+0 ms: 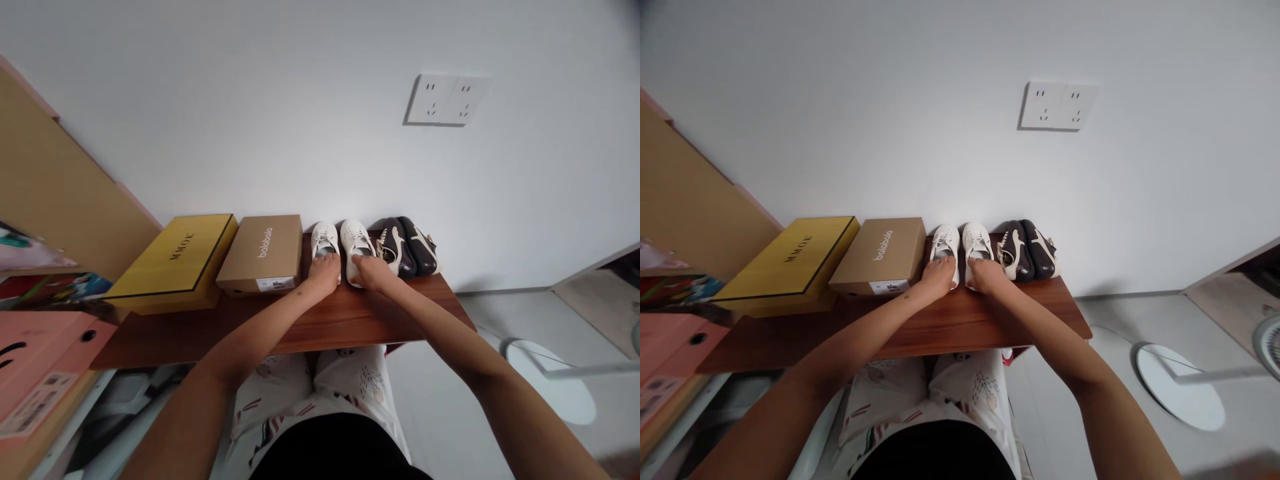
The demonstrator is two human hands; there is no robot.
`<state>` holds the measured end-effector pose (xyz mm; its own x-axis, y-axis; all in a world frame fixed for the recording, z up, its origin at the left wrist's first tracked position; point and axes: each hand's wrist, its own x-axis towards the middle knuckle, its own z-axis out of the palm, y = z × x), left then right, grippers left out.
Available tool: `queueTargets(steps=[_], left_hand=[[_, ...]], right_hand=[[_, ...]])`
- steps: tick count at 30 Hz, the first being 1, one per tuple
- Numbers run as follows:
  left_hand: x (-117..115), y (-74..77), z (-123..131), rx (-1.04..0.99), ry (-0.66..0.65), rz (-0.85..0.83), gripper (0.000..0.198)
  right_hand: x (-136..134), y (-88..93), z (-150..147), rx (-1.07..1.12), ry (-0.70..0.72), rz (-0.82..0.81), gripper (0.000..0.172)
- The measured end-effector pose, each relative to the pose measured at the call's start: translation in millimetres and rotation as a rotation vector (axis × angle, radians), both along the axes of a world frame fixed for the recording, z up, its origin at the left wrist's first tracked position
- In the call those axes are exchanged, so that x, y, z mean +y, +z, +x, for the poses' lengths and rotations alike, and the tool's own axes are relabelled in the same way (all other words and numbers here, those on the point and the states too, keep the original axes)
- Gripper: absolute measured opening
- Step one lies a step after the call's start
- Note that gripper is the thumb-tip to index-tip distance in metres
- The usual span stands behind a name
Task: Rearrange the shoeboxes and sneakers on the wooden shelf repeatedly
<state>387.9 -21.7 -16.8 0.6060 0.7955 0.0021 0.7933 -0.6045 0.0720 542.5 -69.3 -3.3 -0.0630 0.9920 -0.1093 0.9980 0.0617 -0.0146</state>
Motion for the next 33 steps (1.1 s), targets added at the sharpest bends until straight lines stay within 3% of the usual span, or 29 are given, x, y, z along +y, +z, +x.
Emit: queueTargets(steps=[18, 23, 26, 28, 31, 33], left_hand=[[-1, -10.7, -4, 0.037, 0.007, 0.022, 0.046], [-9, -5.2, -3, 0.034, 0.051, 0.065, 0.046], [-18, 4.1, 0, -0.08, 0.083, 0.094, 0.045], [-24, 8.7, 9, -0.237, 0.031, 0.074, 0.046], [-34, 5.6, 37, -0.516, -0.121, -0.099, 0.05], [-40, -3.2, 63, -0.655, -0.156, -0.256, 0.053]], right_hand=[[15, -9.0, -15, 0.05, -0.013, -0.034, 0.045], [9, -12.8, -17, 0.045, 0.024, 0.087, 0.045], [-7, -12.6, 3, 0.189, 0.013, 0.281, 0.036], [-21, -13.8, 32, 0.314, -0.049, 0.437, 0.03], [-40, -21.9, 89, 0.436, -0.256, 0.641, 0.03], [-50, -32.0, 129, 0.466, -0.447, 0.711, 0.037]])
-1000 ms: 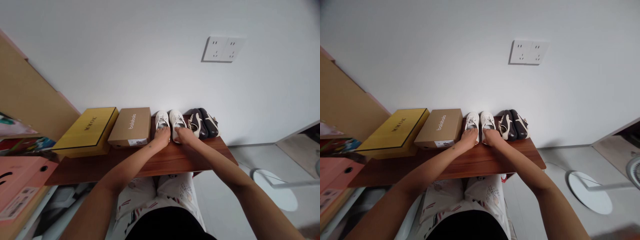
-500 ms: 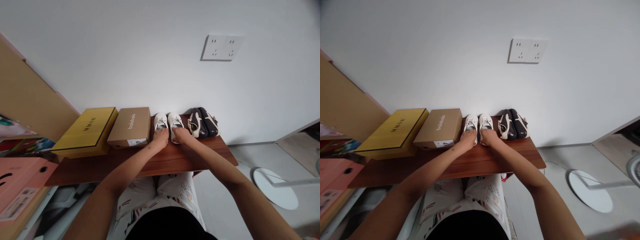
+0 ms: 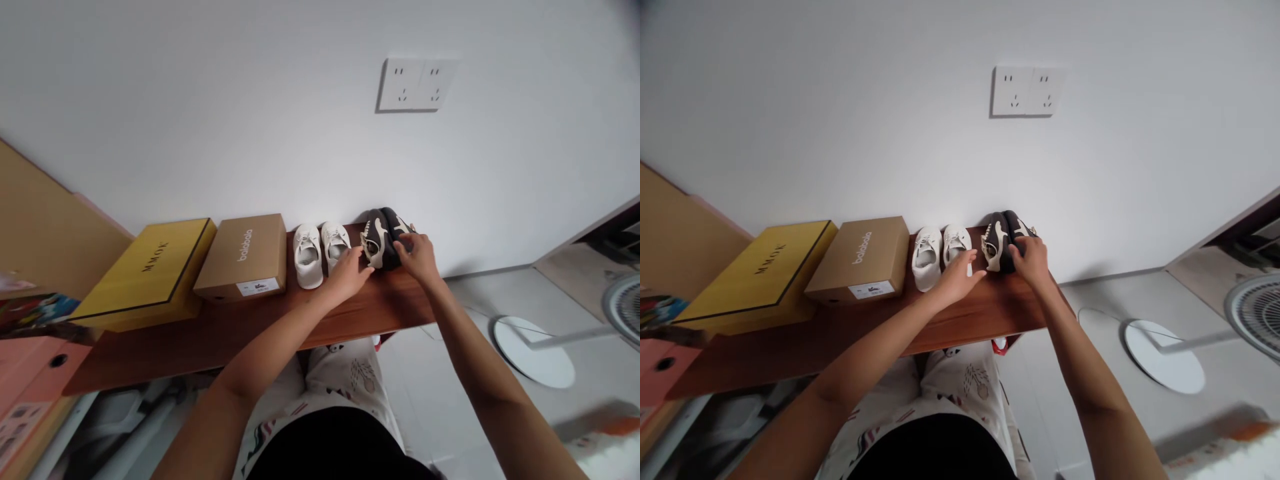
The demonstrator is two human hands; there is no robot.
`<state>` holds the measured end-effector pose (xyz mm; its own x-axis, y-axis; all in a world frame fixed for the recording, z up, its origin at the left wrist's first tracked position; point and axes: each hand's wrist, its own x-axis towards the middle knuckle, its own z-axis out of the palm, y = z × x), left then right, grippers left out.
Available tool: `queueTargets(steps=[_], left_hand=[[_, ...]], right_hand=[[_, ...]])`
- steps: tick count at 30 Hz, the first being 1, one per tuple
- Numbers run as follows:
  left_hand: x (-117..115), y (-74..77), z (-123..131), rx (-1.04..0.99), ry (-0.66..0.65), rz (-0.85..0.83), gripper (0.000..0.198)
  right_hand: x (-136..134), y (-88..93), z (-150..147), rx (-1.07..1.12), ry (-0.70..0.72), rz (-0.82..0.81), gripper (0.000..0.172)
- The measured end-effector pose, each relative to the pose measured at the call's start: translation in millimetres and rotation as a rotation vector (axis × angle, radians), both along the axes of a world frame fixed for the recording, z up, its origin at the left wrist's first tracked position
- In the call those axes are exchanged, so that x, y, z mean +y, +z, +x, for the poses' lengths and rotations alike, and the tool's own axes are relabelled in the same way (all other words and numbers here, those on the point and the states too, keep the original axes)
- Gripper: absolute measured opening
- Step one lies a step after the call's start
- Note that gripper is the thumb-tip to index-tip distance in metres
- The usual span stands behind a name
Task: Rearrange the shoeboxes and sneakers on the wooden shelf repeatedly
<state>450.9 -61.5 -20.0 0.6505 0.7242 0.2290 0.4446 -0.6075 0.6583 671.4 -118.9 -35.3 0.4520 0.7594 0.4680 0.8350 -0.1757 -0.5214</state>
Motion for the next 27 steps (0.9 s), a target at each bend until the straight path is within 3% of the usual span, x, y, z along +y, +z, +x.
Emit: queueTargets(steps=[2, 4, 7, 12, 15, 21, 27], left_hand=[[-5, -11.2, 28, -0.053, 0.027, -0.131, 0.06], [-8, -21.6, 53, -0.053, 0.111, -0.224, 0.067], [-7, -32.4, 79, -0.06, 0.22, -0.323, 0.065], [3, -34.1, 92, -0.005, 0.191, -0.346, 0.043], [10, -23.6, 90, 0.1, 0.109, -0.224, 0.04], [7, 7.2, 96, 0.419, -0.029, 0.021, 0.042], [4, 20.7, 108, 0.631, -0.068, 0.1, 0.042]], right_hand=[[-7, -12.0, 33, 0.116, -0.157, -0.035, 0.05], [-12, -23.2, 56, 0.294, -0.213, -0.086, 0.062], [-16, -32.9, 69, 0.573, -0.049, -0.14, 0.066], [-12, -26.1, 63, 0.748, 0.233, -0.064, 0.064], [-8, -14.3, 65, 0.496, 0.263, -0.106, 0.057], [-7, 13.8, 57, -0.254, 0.139, -0.471, 0.046], [-2, 35.6, 29, -0.539, 0.145, -0.618, 0.037]])
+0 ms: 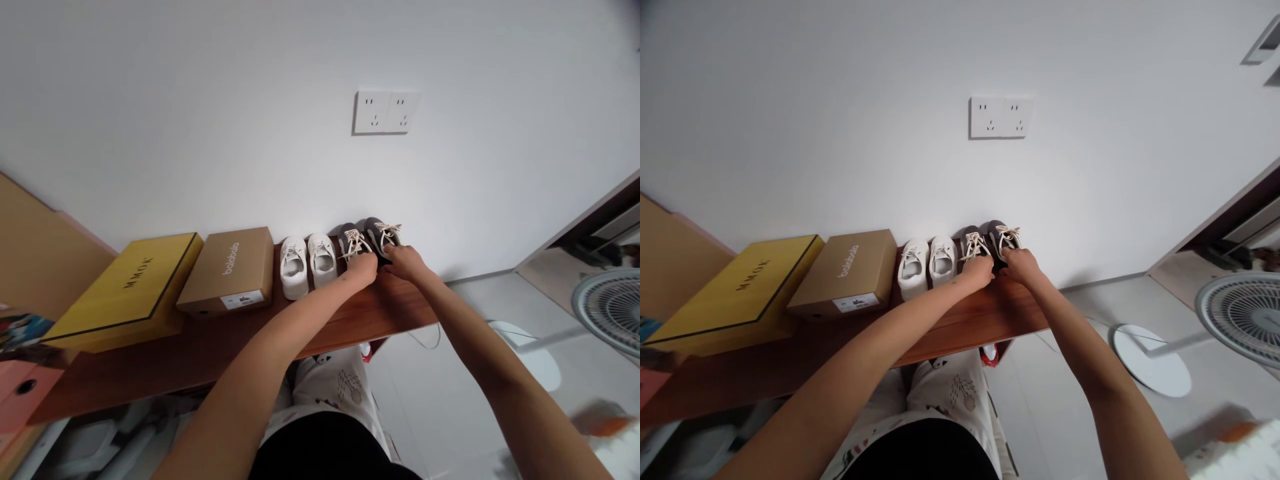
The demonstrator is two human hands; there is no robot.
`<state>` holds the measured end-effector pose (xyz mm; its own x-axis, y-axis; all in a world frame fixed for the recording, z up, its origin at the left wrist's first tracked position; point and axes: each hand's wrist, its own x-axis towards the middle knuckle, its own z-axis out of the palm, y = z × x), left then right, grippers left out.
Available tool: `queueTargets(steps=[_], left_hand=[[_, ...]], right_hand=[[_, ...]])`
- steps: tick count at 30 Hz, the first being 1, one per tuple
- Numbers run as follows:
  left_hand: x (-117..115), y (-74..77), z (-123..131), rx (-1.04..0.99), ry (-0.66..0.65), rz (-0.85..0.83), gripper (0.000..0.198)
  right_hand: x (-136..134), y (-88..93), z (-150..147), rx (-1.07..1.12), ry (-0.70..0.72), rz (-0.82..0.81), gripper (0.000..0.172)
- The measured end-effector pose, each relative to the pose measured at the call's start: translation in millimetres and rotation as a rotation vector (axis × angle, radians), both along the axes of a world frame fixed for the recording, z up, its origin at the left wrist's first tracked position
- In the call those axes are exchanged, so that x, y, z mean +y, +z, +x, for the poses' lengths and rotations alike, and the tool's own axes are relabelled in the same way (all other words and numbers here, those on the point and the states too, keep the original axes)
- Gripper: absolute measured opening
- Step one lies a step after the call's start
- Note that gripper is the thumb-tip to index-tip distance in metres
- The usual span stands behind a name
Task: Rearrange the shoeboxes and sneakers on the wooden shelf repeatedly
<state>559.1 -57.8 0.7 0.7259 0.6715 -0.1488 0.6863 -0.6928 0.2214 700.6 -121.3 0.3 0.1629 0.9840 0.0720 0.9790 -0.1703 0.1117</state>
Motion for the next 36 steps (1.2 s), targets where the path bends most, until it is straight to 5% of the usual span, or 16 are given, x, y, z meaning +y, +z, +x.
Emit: queueTargets(steps=[28, 32, 36], left_hand=[[6, -14.0, 9, 0.014, -0.032, 0.071, 0.036], [-10, -14.9, -5, -0.083, -0.073, 0.18, 0.045], [-50, -21.3, -52, -0.323, -0.247, 0.319, 0.052]], right_hand=[[14, -25.3, -9, -0.059, 0.034, -0.115, 0.034], [4, -20.3, -16, -0.06, 0.029, -0.011, 0.04], [-27, 4.3, -19, -0.041, 0.012, 0.137, 0.05]])
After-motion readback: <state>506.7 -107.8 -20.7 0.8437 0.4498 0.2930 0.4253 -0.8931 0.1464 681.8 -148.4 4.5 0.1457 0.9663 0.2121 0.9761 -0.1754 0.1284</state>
